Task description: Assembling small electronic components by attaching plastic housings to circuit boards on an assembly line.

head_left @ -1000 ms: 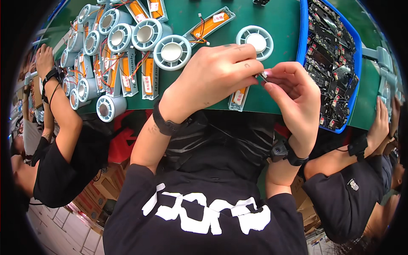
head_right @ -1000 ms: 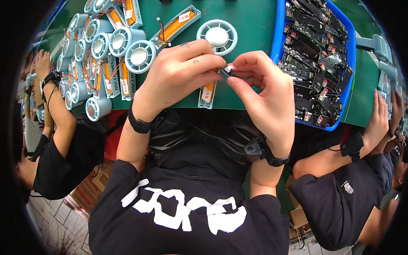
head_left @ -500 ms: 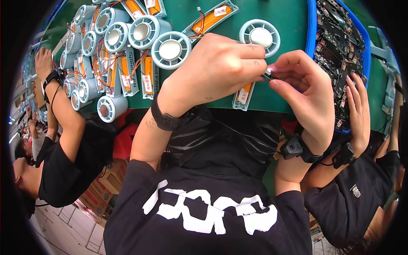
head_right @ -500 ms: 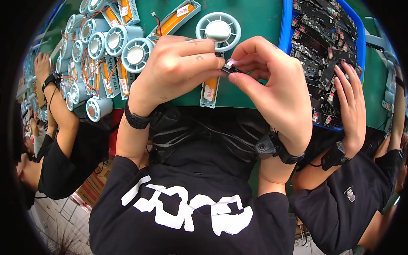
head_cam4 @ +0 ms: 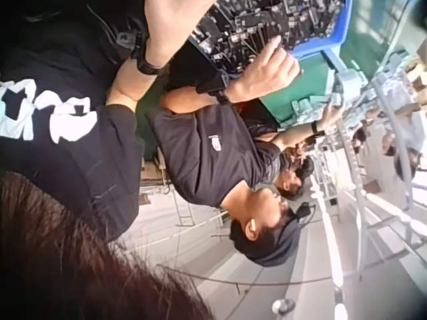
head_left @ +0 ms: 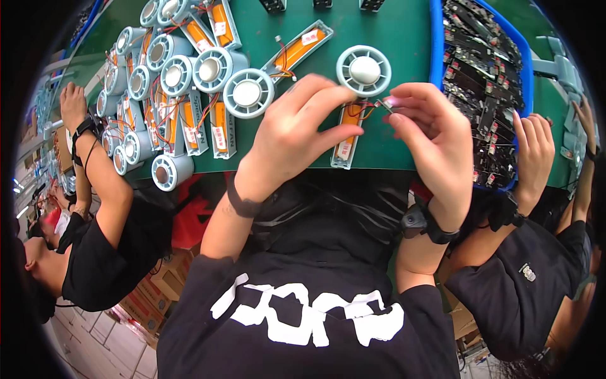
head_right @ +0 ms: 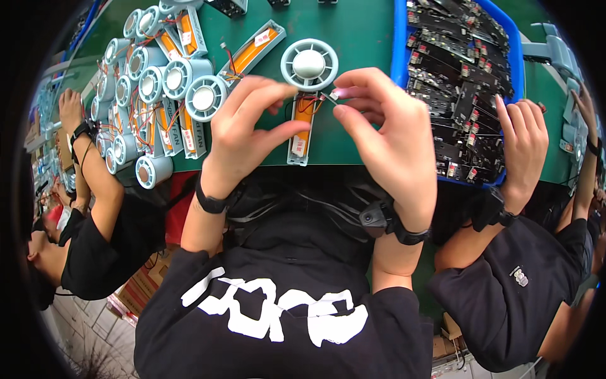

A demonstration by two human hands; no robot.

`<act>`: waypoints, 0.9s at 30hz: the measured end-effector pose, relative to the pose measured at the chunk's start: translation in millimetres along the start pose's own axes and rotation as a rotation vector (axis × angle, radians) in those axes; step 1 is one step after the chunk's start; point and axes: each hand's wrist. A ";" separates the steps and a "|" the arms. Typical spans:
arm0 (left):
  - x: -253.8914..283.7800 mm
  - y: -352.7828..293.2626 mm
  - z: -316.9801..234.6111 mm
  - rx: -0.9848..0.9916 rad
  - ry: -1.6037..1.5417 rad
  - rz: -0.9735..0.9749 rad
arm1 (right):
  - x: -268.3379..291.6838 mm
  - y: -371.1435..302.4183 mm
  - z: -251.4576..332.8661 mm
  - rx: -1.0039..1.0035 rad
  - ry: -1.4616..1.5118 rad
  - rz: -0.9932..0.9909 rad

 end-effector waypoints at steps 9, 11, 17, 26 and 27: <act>-13.4 -15.9 -10.6 -0.142 0.214 -0.058 | -14.8 -18.7 -2.3 -0.006 0.093 -0.153; -14.5 -15.9 -13.3 -0.128 0.256 -0.072 | -19.0 -20.2 -6.3 -0.002 0.104 -0.184; -22.7 -15.1 -19.6 -0.006 0.225 -0.152 | -28.9 -26.7 -17.0 0.041 0.134 -0.270; -22.0 -7.6 -18.6 -0.028 0.290 -0.138 | -49.3 -42.3 -30.2 0.335 -0.156 -0.419; -22.0 -6.7 -19.7 0.048 0.220 -0.134 | -53.1 -43.0 -32.3 0.409 -0.206 -0.453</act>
Point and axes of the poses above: each hand's wrist, its own y-axis towards the middle knuckle, its own x-axis out of the back of the hand, z = x × y, and after that the axes turned 11 degrees about -z, right-handed
